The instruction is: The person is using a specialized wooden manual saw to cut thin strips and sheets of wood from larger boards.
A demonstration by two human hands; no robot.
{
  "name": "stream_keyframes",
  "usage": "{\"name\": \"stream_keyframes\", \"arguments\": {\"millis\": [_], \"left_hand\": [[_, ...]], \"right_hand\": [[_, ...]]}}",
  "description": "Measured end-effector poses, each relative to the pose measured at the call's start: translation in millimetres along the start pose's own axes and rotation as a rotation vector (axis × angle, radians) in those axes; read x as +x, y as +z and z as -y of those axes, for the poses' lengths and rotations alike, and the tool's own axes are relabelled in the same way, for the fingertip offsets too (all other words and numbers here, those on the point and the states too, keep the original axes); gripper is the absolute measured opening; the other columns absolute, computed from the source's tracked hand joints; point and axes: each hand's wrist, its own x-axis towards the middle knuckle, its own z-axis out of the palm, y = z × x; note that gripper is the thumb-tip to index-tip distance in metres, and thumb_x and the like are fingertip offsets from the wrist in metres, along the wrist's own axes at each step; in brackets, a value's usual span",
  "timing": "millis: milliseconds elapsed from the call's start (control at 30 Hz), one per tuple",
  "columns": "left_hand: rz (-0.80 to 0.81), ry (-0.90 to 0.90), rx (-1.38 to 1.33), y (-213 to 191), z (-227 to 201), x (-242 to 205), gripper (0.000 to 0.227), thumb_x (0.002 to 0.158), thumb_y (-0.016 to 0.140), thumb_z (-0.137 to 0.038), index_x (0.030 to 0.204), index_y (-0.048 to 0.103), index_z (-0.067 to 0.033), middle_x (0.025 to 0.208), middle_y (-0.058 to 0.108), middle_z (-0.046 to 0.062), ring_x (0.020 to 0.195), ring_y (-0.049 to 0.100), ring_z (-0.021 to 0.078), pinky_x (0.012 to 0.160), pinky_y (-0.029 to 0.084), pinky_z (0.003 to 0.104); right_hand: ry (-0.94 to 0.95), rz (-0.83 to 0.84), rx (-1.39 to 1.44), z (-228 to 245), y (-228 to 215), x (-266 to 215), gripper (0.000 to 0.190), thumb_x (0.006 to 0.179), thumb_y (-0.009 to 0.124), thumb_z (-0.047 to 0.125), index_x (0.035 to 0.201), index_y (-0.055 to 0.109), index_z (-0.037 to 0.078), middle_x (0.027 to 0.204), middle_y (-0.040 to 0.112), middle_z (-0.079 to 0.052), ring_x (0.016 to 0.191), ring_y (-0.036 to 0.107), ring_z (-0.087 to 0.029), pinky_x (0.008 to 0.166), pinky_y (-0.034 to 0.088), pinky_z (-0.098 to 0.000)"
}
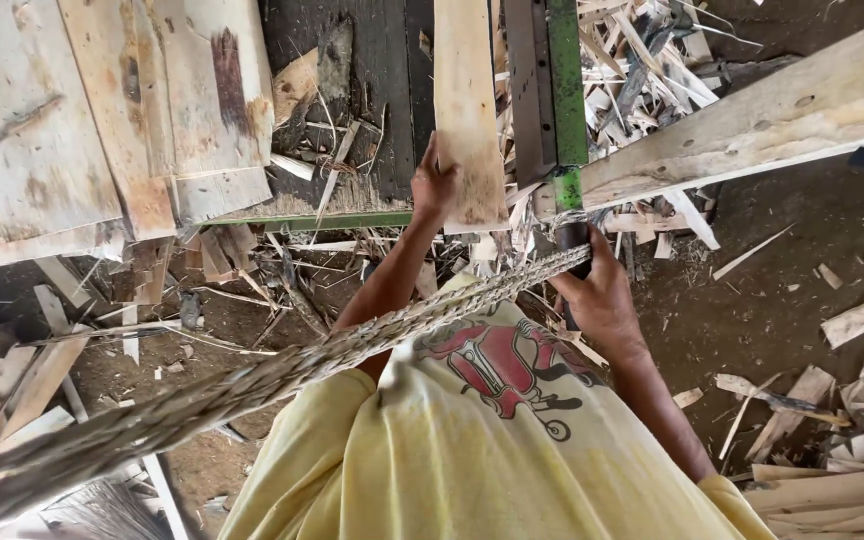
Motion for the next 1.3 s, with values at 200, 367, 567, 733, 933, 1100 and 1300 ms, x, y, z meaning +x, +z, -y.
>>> {"name": "stream_keyframes", "arguments": {"millis": [200,367,567,733,933,1100,1300], "left_hand": [[-0.083,0.088,0.017,19.7,23.8,55.0,0.08,0.093,0.071,-0.01,0.161,0.03,-0.0211,0.138,0.066,0.016,0.083,0.072,0.019,0.068,0.062,0.03],[-0.093,0.069,0.054,9.7,-16.0,57.4,0.081,0.09,0.075,-0.012,0.159,0.035,-0.0232,0.139,0.066,0.015,0.111,0.074,0.027,0.095,0.061,0.037],[-0.083,0.014,0.052,24.8,-6.2,80.4,0.082,0.088,0.077,-0.011,0.157,0.036,-0.0265,0.138,0.066,0.013,0.111,0.074,0.0275,0.096,0.06,0.037],[-0.067,-0.018,0.045,27.9,-13.3,87.0,0.082,0.09,0.075,-0.01,0.159,0.035,-0.0279,0.137,0.067,0.012,0.11,0.075,0.0257,0.097,0.061,0.036],[-0.11,0.011,0.037,36.5,-1.4,96.2,0.08,0.089,0.075,-0.01,0.157,0.036,-0.026,0.137,0.067,0.011,0.11,0.075,0.0231,0.094,0.064,0.034],[-0.067,-0.068,-0.023,15.5,-41.1,67.3,0.076,0.094,0.068,-0.008,0.159,0.033,-0.0253,0.144,0.062,0.01,0.102,0.078,0.025,0.083,0.067,0.035],[-0.151,0.059,0.027,36.5,6.5,86.2,0.081,0.09,0.073,-0.008,0.159,0.035,-0.0237,0.143,0.063,0.011,0.107,0.076,0.022,0.086,0.066,0.033]], "right_hand": [[-0.337,-0.089,-0.22,-37.6,15.1,7.8,0.045,0.096,0.068,0.009,0.136,0.048,0.001,0.109,0.064,-0.014,0.084,0.071,-0.02,0.065,0.065,-0.0313],[0.21,-0.031,0.016,22.7,12.4,6.2,0.053,0.089,0.061,0.005,0.14,0.045,0.004,0.104,0.064,-0.013,0.064,0.068,-0.02,0.05,0.062,-0.034],[0.271,-0.014,0.031,-13.6,21.3,17.3,0.067,0.084,0.058,-0.002,0.148,0.038,0.006,0.113,0.062,-0.019,0.068,0.07,-0.022,0.05,0.065,-0.0353],[0.308,-0.021,-0.058,-39.0,25.7,21.3,0.082,0.08,0.057,-0.006,0.155,0.027,0.011,0.124,0.059,-0.023,0.068,0.071,-0.026,0.051,0.065,-0.0355],[0.32,0.043,-0.055,4.8,15.1,17.3,0.065,0.093,0.058,0.0,0.153,0.035,0.009,0.109,0.069,-0.023,0.068,0.072,-0.025,0.052,0.065,-0.0342],[0.304,-0.026,-0.117,6.9,13.6,23.2,0.072,0.091,0.069,0.009,0.153,0.032,0.01,0.103,0.066,-0.015,0.061,0.072,-0.025,0.043,0.064,-0.0368],[0.3,-0.029,-0.168,-3.8,22.3,25.0,0.083,0.089,0.071,0.013,0.159,0.027,0.012,0.088,0.068,-0.016,0.064,0.074,-0.027,0.056,0.063,-0.0401]]}}
